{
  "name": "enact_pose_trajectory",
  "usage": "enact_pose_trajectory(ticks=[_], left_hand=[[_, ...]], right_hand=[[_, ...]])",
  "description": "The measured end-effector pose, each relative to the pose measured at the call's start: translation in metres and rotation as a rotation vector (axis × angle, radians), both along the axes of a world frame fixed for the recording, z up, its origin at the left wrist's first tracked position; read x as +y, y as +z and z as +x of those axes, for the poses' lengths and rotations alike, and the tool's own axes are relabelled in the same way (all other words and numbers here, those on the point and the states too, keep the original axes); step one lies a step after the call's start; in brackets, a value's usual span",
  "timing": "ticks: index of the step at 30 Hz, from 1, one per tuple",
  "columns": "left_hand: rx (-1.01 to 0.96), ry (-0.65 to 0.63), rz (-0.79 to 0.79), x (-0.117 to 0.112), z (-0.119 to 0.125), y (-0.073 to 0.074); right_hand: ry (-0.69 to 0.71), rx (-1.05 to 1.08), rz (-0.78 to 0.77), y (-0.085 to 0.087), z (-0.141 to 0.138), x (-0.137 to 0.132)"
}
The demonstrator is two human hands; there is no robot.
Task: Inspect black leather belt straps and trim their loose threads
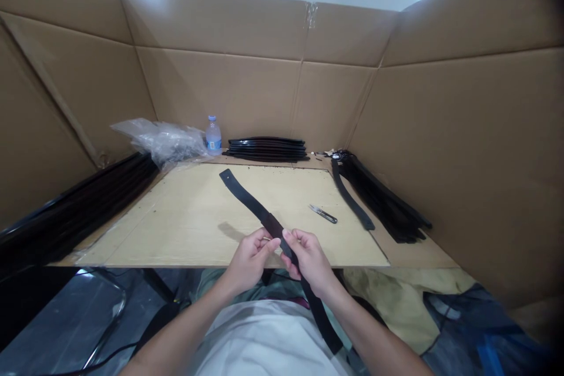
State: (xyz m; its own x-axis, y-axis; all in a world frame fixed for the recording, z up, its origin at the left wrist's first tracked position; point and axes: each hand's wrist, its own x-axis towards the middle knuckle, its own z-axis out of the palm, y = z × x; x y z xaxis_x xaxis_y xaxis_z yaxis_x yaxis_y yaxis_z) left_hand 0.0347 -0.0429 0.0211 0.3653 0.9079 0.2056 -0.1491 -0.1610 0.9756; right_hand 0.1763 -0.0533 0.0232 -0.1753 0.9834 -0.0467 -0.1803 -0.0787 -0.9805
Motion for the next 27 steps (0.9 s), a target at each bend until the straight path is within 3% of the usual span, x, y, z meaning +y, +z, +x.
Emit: enact_pose_trajectory(ticks=[6, 13, 17, 23, 27], left_hand=[[-0.039, -0.013, -0.049, 0.002, -0.003, 0.003], [-0.159, -0.056, -0.078, 0.010, -0.007, -0.002], [-0.216, -0.038, -0.070, 0.012, -0.008, -0.004], [-0.189, -0.142, -0.145, 0.008, -0.012, 0.003], [-0.169, -0.187, -0.158, 0.008, -0.013, 0.000]], right_hand=[[0.022, 0.082, -0.018, 0.000, -0.002, -0.001], [0.076, 0.116, 0.129, 0.005, 0.001, -0.002], [0.079, 0.097, 0.139, 0.004, 0.004, -0.001], [0.227, 0.032, 0.102, 0.006, 0.009, -0.001], [0.315, 0.081, 0.062, 0.008, 0.009, -0.005]])
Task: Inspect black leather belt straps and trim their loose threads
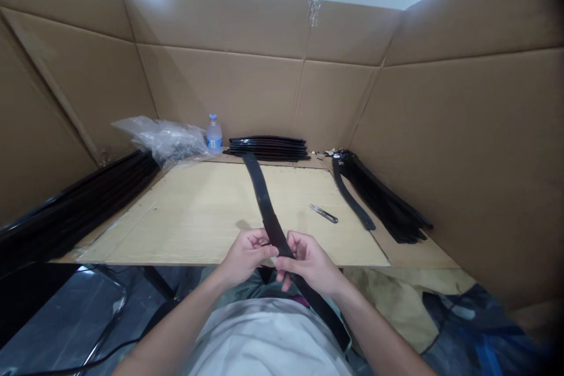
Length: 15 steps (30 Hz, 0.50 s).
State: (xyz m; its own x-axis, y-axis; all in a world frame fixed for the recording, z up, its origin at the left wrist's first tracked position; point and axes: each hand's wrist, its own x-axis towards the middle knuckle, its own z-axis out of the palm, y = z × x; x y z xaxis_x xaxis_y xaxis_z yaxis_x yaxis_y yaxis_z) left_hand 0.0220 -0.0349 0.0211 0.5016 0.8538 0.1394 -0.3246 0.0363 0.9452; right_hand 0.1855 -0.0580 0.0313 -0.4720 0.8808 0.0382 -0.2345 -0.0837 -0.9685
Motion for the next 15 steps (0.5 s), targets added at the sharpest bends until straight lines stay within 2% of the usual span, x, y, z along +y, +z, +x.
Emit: enact_pose_trajectory(ticks=[6, 10, 15], left_hand=[[0.047, 0.017, -0.020, 0.0026, 0.0002, -0.0039], [0.063, 0.126, -0.006, 0.0025, 0.0016, 0.0001], [0.093, 0.221, -0.013, -0.0024, 0.0064, 0.0041]], right_hand=[[-0.028, 0.040, 0.032, 0.0021, -0.0043, -0.0008], [-0.102, 0.062, -0.045, 0.0010, -0.0068, 0.0004], [-0.191, 0.009, -0.020, 0.0006, -0.0079, 0.0009]])
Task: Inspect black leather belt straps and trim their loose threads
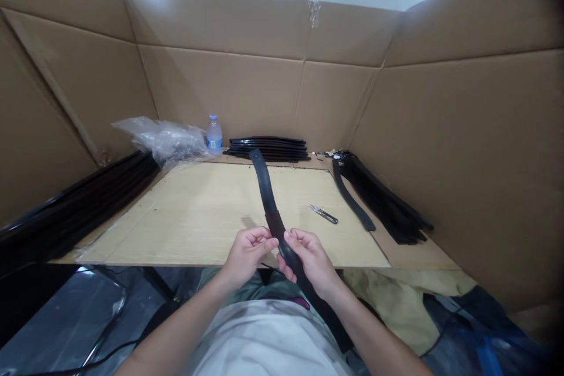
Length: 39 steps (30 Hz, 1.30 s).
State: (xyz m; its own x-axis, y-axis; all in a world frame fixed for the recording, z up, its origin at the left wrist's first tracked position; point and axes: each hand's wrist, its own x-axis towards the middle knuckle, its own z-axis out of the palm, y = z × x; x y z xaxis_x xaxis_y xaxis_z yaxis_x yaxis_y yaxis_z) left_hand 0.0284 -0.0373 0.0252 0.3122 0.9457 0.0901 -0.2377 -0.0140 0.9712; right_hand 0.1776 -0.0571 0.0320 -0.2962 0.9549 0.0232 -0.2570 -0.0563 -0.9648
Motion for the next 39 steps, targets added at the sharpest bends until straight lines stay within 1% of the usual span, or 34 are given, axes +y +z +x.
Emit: enact_pose_trajectory(ticks=[2, 6, 12, 17, 20, 22, 25, 29, 32, 36, 39], left_hand=[[0.005, 0.021, -0.003, -0.002, 0.002, 0.001], [-0.010, 0.012, -0.027, 0.000, 0.003, 0.000], [-0.070, 0.107, -0.032, 0.018, -0.012, -0.006], [-0.139, 0.113, -0.017, 0.027, -0.019, -0.007], [-0.106, 0.124, -0.026, 0.029, -0.020, -0.008], [-0.054, 0.149, -0.024, 0.031, -0.021, -0.011], [0.011, 0.195, 0.005, 0.034, -0.021, -0.013], [0.033, 0.227, 0.014, 0.035, -0.021, -0.014], [0.006, 0.198, -0.016, 0.036, -0.021, -0.013], [-0.070, 0.133, -0.054, 0.037, -0.021, -0.014], [-0.107, 0.116, -0.061, 0.036, -0.021, -0.016]], right_hand=[[-0.022, -0.009, 0.002, 0.000, 0.000, 0.000], [-0.024, 0.020, -0.010, 0.000, -0.001, 0.002], [0.162, 0.146, -0.104, -0.001, 0.000, 0.007], [0.248, 0.226, -0.236, -0.004, 0.005, 0.011], [0.244, 0.259, -0.290, -0.007, 0.007, 0.012], [0.197, 0.249, -0.276, -0.009, 0.007, 0.013], [0.117, 0.196, -0.214, -0.011, 0.004, 0.015], [0.073, 0.163, -0.150, -0.014, -0.002, 0.015], [0.043, 0.149, -0.113, -0.015, -0.006, 0.014], [0.054, 0.090, -0.051, -0.015, -0.009, 0.012], [0.057, 0.044, -0.027, -0.016, -0.010, 0.011]])
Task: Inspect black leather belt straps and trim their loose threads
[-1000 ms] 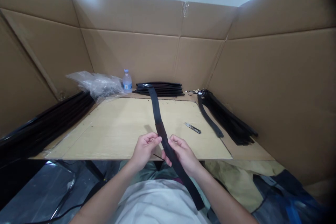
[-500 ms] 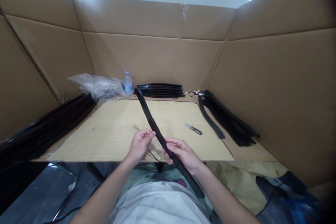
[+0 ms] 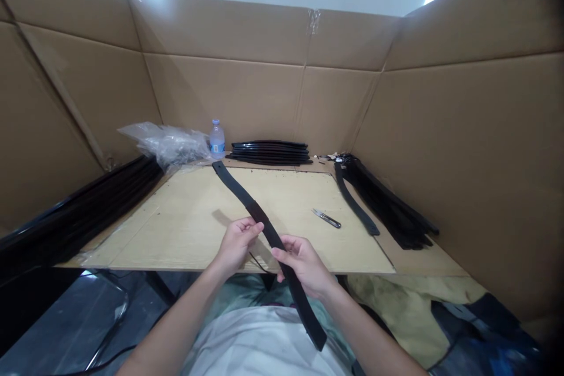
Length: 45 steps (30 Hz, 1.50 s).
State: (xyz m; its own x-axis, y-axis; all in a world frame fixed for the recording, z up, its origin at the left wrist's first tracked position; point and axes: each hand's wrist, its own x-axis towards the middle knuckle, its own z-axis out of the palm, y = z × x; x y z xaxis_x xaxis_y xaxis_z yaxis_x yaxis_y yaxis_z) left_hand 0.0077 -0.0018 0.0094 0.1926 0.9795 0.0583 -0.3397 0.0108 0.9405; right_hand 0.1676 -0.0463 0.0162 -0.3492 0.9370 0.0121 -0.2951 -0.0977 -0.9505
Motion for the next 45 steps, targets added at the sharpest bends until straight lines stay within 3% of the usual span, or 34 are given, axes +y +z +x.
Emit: enact_pose_trajectory(ticks=[13, 26, 31, 36, 40, 45], left_hand=[[-0.050, 0.086, 0.020, -0.005, 0.003, 0.003], [0.074, -0.038, 0.047, -0.016, 0.001, 0.016], [0.072, 0.023, 0.062, -0.014, 0.002, 0.014], [0.102, 0.129, 0.087, -0.013, 0.004, 0.011], [0.108, 0.130, 0.081, -0.016, 0.006, 0.016], [0.106, 0.113, 0.064, -0.020, 0.007, 0.022]], right_hand=[[-0.078, 0.060, 0.074, -0.003, -0.001, 0.003], [0.105, -0.031, 0.051, 0.004, 0.007, -0.004], [0.065, 0.013, 0.099, 0.008, 0.004, -0.006], [0.022, 0.105, -0.002, 0.007, 0.004, -0.006], [-0.005, 0.117, -0.055, 0.004, 0.003, -0.006], [0.028, 0.034, 0.018, 0.004, 0.002, -0.009]])
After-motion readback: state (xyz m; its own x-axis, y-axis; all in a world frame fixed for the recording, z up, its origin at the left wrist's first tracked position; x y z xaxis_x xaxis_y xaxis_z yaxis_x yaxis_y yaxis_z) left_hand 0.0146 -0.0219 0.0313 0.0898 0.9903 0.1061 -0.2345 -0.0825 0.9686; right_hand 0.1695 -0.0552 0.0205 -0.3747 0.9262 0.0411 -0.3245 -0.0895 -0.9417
